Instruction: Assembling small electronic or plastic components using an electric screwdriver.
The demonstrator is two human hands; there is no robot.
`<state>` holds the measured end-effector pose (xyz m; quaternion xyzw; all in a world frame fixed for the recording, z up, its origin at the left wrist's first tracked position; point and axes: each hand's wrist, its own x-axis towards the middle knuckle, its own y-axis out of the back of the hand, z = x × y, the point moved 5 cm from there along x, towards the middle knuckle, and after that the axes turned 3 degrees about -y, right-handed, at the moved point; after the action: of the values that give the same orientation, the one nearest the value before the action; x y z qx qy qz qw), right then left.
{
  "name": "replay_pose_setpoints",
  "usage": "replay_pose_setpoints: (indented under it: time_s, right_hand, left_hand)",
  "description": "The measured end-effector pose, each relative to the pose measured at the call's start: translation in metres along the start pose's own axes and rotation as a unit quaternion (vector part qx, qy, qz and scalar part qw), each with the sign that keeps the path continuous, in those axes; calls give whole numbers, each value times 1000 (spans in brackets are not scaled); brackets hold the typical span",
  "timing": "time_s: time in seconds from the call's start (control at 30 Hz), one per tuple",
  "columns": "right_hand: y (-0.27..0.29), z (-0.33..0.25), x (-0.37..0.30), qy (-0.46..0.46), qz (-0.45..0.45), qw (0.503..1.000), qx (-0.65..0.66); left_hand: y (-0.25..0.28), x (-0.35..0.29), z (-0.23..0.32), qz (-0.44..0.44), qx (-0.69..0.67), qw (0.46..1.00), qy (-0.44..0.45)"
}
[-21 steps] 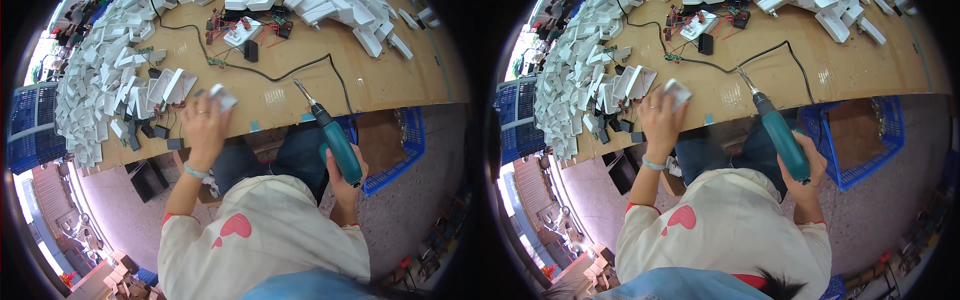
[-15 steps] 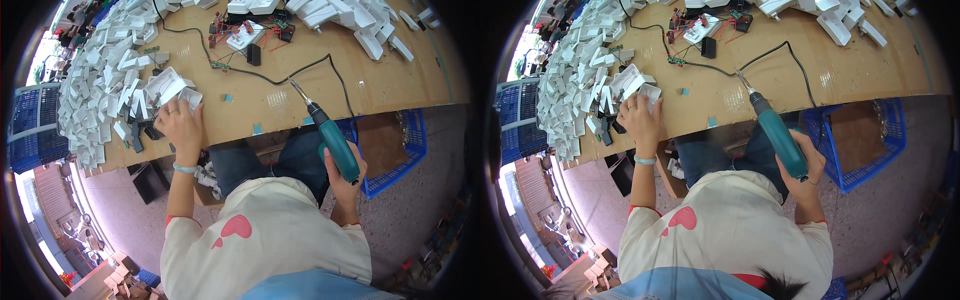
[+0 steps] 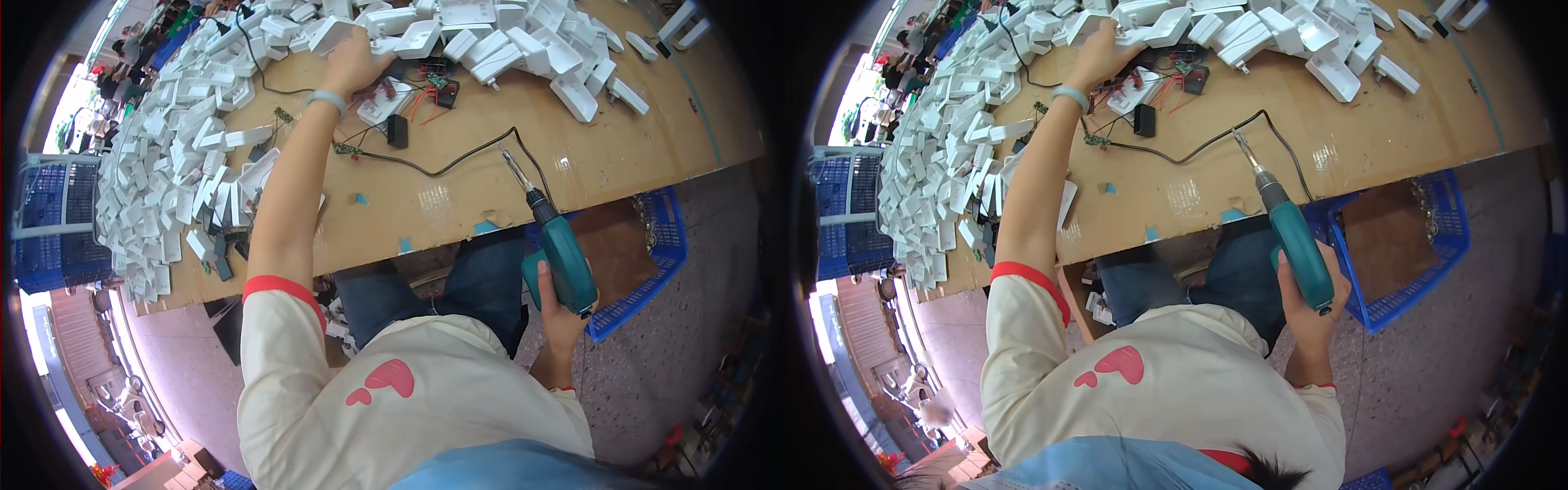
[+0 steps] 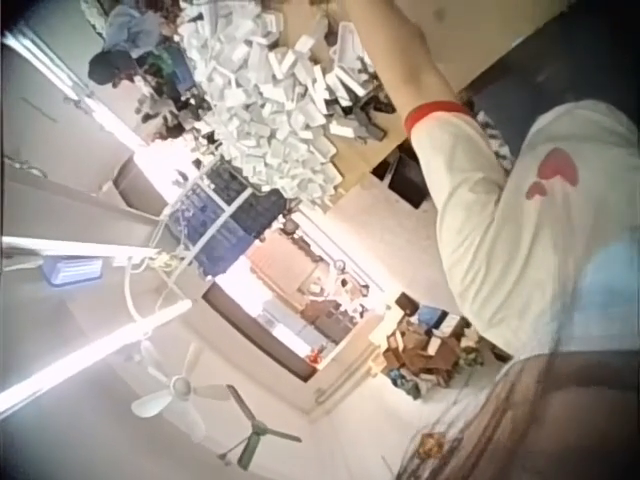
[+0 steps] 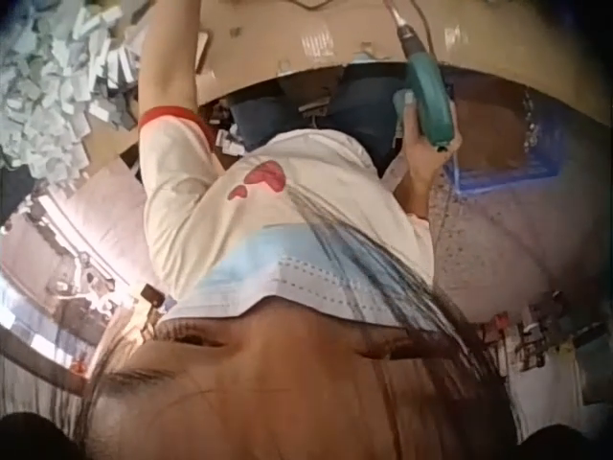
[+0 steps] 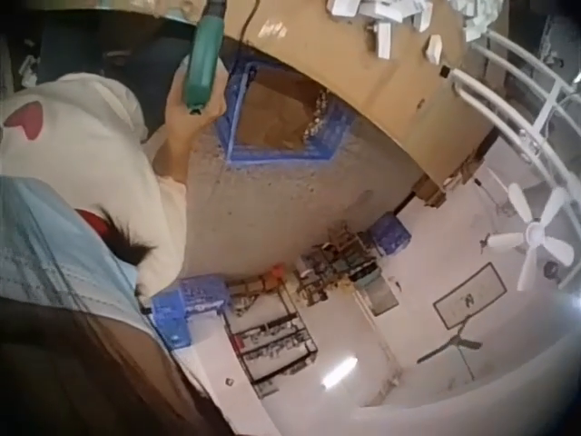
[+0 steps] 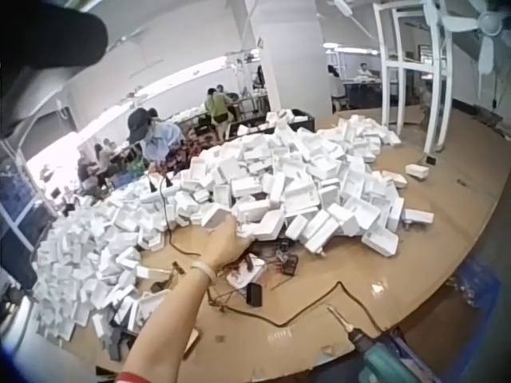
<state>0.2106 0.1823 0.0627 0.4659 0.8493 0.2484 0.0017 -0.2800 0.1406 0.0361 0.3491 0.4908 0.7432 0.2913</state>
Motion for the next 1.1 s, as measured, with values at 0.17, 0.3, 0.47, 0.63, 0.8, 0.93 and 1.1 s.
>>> replay_pose_setpoints:
  time_s: [0.17, 0.3, 0.47, 0.63, 0.8, 0.93, 1.1]
  right_hand:
    - [7, 19, 0, -41, 21, 999, 1]
    - [4, 24, 8, -65, 28, 997, 14]
    - [6, 28, 7, -72, 59, 995, 21]
    - [14, 42, -5, -83, 96, 992, 7]
    - [10, 22, 5, -45, 82, 996, 8]
    - [9, 18, 8, -46, 77, 996, 23]
    - [6, 7, 7, -12, 57, 998, 5]
  left_hand:
    - [88, -75, 96, 210, 138, 963, -102]
    - [87, -170, 156, 14, 298, 954, -39]
    - [-5, -199, 171, -68, 305, 939, -146]
    - [-16, -179, 183, 7, 311, 944, -109]
    - [6, -182, 177, 21, 242, 964, -106]
    - [35, -150, 167, 80, 193, 967, -146]
    - [17, -91, 134, 101, 222, 863, -442]
